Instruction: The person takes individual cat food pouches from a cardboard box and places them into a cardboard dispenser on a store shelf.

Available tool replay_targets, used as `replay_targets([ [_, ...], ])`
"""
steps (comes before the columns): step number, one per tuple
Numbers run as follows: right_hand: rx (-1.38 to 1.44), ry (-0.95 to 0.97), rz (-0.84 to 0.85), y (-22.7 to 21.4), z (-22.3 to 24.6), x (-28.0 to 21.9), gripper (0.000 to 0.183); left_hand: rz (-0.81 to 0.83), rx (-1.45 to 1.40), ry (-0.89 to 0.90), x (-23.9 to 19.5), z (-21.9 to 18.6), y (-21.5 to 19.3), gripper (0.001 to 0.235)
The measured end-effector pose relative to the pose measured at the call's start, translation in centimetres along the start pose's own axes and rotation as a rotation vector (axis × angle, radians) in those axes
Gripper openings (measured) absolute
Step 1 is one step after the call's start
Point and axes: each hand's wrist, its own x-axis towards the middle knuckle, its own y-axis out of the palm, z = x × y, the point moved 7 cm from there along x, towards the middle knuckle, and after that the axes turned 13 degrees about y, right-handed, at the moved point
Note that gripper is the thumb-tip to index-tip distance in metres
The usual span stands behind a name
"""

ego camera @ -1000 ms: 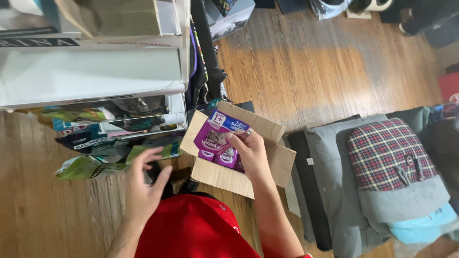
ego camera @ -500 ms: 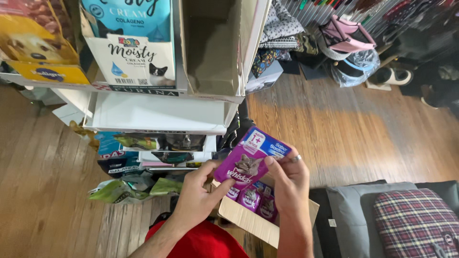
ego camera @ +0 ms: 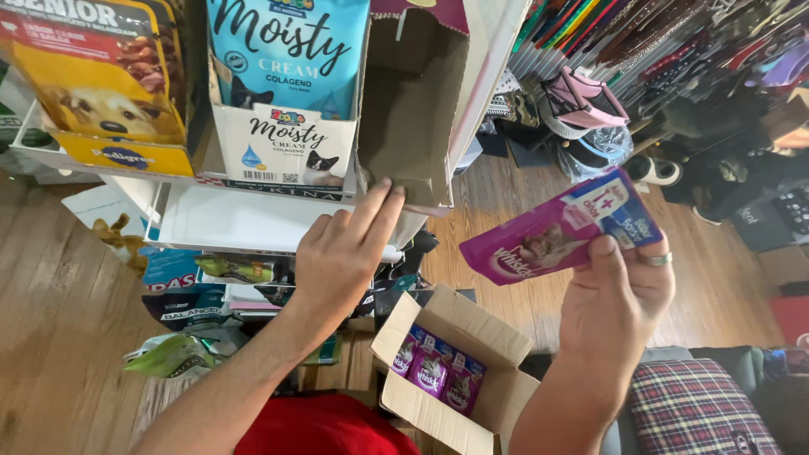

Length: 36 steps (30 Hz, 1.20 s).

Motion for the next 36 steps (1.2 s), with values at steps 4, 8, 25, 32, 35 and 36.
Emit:
replay_targets([
  [4, -0.084, -0.077, 0.009, 3.0, 1.8, 1.8, 0.035, -0.130, -0.003, 0.069, 0.0, 1.0, 0.5, 0.014],
  [8, -0.154, -0.213, 0.084, 8.3, 3.3, 3.4, 0.040, -0.229, -0.018, 0.107, -0.4, 1.2, 1.1, 0.011],
  [25, -1.220, -0.689, 0.225, 23.8, 0.7, 6.7, 0.040, -0.248, -0.088, 0.099, -0.8, 1.7, 1.5, 0.010],
  [32, -1.353, -0.958, 0.091, 24.5, 0.3, 5.3, 0.048, -0.260, -0.098, 0.093, -0.4, 1.8, 1.1, 0.009],
  [35, -1.421, -0.949, 0.208, 24.3, -2.2, 3.5, 0.035, -0.300, -0.120, 0.092, -0.6, 1.8, 1.3, 0.012],
  [36, -1.423, -0.947, 0.209, 24.5, -2.5, 2.7, 0.035, -0.299, -0.122, 0.091, -0.6, 1.8, 1.4, 0.012],
])
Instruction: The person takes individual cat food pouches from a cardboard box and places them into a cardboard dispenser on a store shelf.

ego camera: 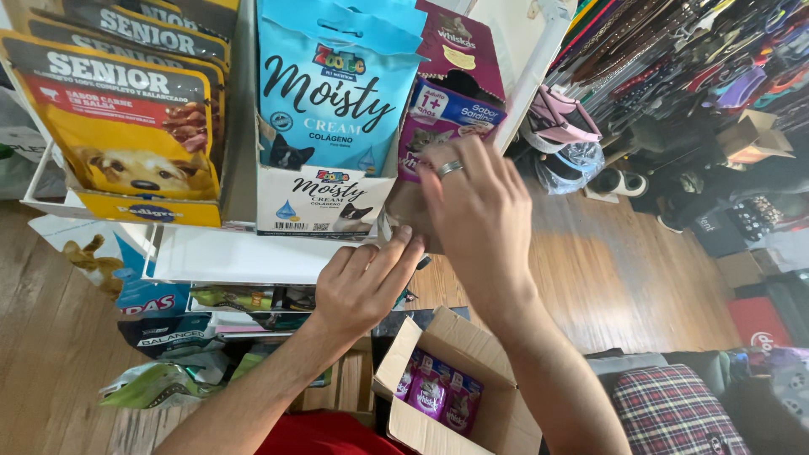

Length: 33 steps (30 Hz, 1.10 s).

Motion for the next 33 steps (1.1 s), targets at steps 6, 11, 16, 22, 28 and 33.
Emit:
replay_targets([
  [6, -0.205, -0.073, 0.088, 4.2, 1.0, -2.7, 0.009, -0.047, 0.049, -0.032, -0.9, -0.6, 0.8, 0.018],
  [11, -0.304, -0.014, 0.095, 8.1, -0.7, 0.4, 0.021, -0.137, 0.077, -0.042, 0.0, -0.3, 0.3, 0.028],
  [16, -0.336, 0.199, 0.281, 17.1, -4.4, 3.3, 0.019, -0.162, 0.061, -0.034, 0.8, 0.0, -0.2, 0.027],
  [22, -0.369, 0.203, 0.515, 15.7, -3.8, 5.1, 0.028, -0.124, 0.026, -0.017, -0.3, 0.1, 0.5, 0.017],
  [28, -0.405, 0.133, 0.409, 16.3, -5.1, 7.3, 0.027, -0.088, -0.010, -0.002, -0.5, 0.1, 0.8, 0.008],
  [33, -0.543, 0.149, 0.692, 19.4, -5.8, 6.3, 0.040, -0.085, -0.005, -0.012, -0.1, 0.4, 0.6, 0.007],
])
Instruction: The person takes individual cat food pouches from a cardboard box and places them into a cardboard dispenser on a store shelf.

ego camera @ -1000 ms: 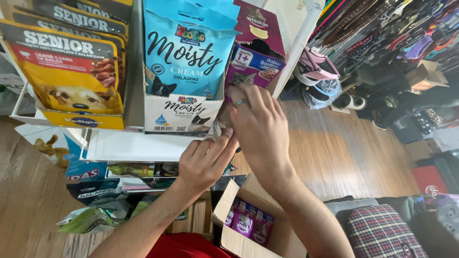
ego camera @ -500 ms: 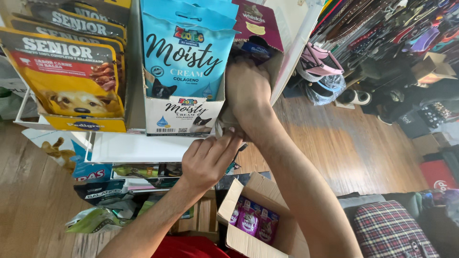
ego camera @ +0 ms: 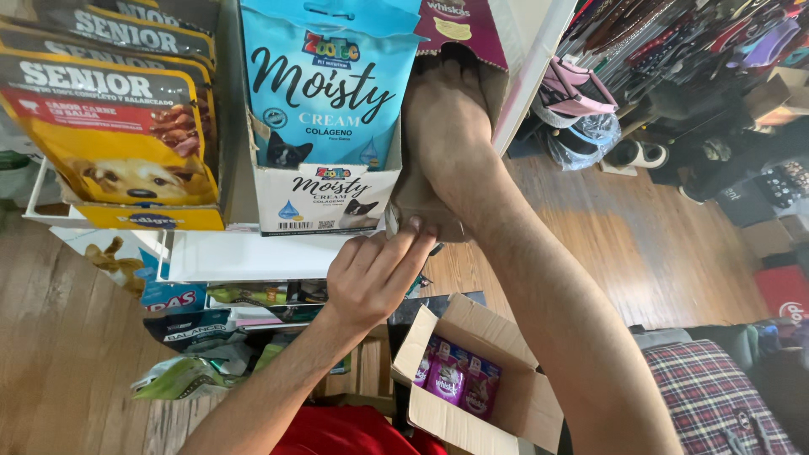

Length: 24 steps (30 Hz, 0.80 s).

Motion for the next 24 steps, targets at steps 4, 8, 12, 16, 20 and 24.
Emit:
replay_targets([
  [4, 0.027, -0.029, 0.163, -1.3, 0.5, -2.9, 0.034, 0.004, -0.018, 0.013, -0.5, -0.3, 0.0, 0.008],
  [8, 0.114, -0.007, 0.377, 0.0, 0.6, -2.9, 0.029, -0.020, -0.035, 0.001, -0.3, -0.2, 0.0, 0.010],
  [12, 0.187, 0.068, 0.454, 2.5, 0.1, -1.2, 0.023, -0.013, -0.045, 0.010, 0.1, -0.3, 0.1, 0.009],
  [16, 0.150, -0.051, 0.220, 4.6, 1.1, -0.2, 0.018, -0.033, -0.031, -0.021, 0.9, 0.1, -0.2, 0.008],
  [20, 0.106, -0.023, 0.473, 2.7, 0.7, -0.8, 0.064, -0.024, -0.066, -0.015, 0.8, 0.2, -0.4, 0.003],
  [24, 0.098, -0.121, 0.129, 7.2, 1.2, -1.3, 0.047, -0.180, 0.074, -0.046, 0.5, -0.4, 0.1, 0.024],
])
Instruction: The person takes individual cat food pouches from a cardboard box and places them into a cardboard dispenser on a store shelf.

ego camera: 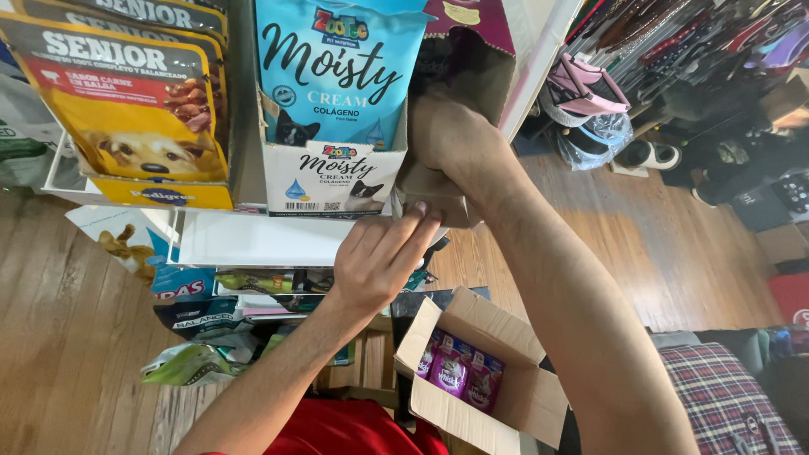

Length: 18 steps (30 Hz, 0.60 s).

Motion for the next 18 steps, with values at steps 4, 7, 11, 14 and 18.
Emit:
replay_targets([
  [4, -0.115, -0.141, -0.307, 2.6, -0.6, 2.0, 0.047, 0.010, -0.047, 0.021, 0.1, 0.0, 0.1, 0.022],
  [7, -0.418, -0.210, -0.608, 7.1, 0.1, 4.6, 0.042, 0.006, -0.061, 0.028, 0.3, 0.1, -0.1, 0.021],
  [11, 0.011, -0.052, -0.318, -4.1, 0.3, -3.0, 0.015, 0.017, -0.082, 0.022, 0.2, 0.2, -0.3, 0.020],
  [14, -0.110, 0.053, -0.361, 1.2, 0.5, 1.7, 0.016, 0.004, -0.062, 0.018, 0.6, 0.1, -0.6, 0.021],
  [18, -0.384, -0.225, -0.503, 5.5, 0.2, 2.3, 0.019, -0.008, -0.064, 0.002, 1.0, 0.5, -0.8, 0.018],
])
